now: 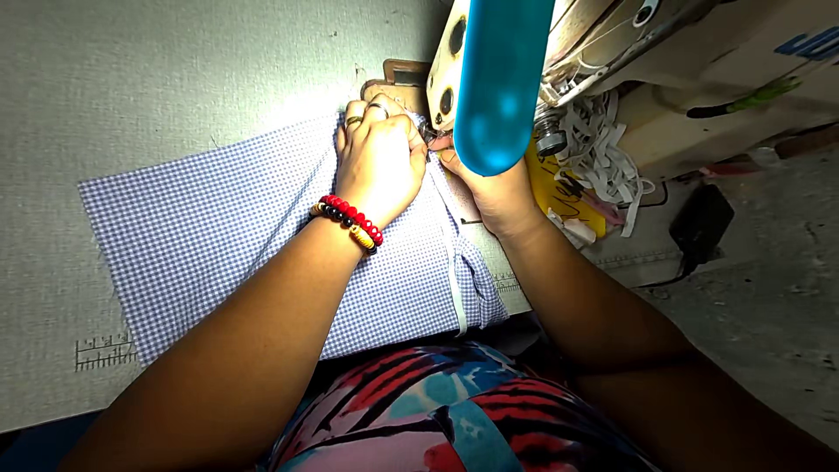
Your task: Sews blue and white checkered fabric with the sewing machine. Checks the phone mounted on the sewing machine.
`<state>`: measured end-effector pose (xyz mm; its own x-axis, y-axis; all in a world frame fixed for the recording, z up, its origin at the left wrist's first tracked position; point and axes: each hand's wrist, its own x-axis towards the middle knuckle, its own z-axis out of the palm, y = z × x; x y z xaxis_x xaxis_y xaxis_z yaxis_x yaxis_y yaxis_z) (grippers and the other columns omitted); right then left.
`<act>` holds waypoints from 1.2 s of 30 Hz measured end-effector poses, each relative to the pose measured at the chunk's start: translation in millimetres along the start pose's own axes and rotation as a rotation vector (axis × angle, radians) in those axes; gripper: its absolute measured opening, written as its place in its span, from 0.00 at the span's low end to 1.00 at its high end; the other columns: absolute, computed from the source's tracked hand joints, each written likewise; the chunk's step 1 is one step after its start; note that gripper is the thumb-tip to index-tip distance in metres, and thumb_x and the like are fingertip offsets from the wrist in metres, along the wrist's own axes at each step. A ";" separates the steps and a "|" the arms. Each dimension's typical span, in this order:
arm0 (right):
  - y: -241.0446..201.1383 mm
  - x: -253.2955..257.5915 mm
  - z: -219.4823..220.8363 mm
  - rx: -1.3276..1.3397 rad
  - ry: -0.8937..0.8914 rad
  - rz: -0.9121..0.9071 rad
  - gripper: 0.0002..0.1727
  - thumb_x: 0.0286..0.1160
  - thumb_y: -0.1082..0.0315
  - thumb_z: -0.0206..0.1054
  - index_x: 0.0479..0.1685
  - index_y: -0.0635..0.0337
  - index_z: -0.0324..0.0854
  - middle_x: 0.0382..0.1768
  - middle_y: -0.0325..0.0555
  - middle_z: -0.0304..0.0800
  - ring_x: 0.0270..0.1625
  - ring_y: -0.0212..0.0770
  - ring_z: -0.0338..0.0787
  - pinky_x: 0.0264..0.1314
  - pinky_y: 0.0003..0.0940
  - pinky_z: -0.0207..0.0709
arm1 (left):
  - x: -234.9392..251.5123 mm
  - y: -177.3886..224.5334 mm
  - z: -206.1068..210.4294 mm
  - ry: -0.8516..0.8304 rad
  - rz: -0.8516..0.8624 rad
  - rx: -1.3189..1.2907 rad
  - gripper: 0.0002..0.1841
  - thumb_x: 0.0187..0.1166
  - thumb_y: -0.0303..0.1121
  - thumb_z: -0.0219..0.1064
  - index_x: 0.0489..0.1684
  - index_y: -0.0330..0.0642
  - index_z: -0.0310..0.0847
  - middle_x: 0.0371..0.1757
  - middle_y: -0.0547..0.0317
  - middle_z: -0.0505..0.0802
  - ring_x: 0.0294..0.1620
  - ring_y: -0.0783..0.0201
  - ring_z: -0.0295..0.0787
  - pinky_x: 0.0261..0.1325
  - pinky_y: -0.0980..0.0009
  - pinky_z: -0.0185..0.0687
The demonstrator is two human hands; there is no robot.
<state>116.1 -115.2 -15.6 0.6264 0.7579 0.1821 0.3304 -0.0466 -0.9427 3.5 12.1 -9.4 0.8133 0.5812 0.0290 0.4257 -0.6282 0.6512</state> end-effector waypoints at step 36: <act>-7.7 0.7 12.6 -0.364 0.127 -0.118 0.06 0.67 0.72 0.76 0.39 0.63 0.90 0.38 0.40 0.92 0.44 0.18 0.86 0.53 0.16 0.78 | 1.1 -1.2 -1.8 -0.002 0.009 -0.036 0.15 0.83 0.44 0.58 0.37 0.46 0.86 0.59 0.54 0.86 0.75 0.51 0.72 0.76 0.46 0.61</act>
<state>105.2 -106.2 -11.7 0.6436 0.6868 0.3379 0.6196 -0.2084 -0.7568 3.1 14.4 -8.8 0.8177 0.5747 0.0332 0.4042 -0.6142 0.6778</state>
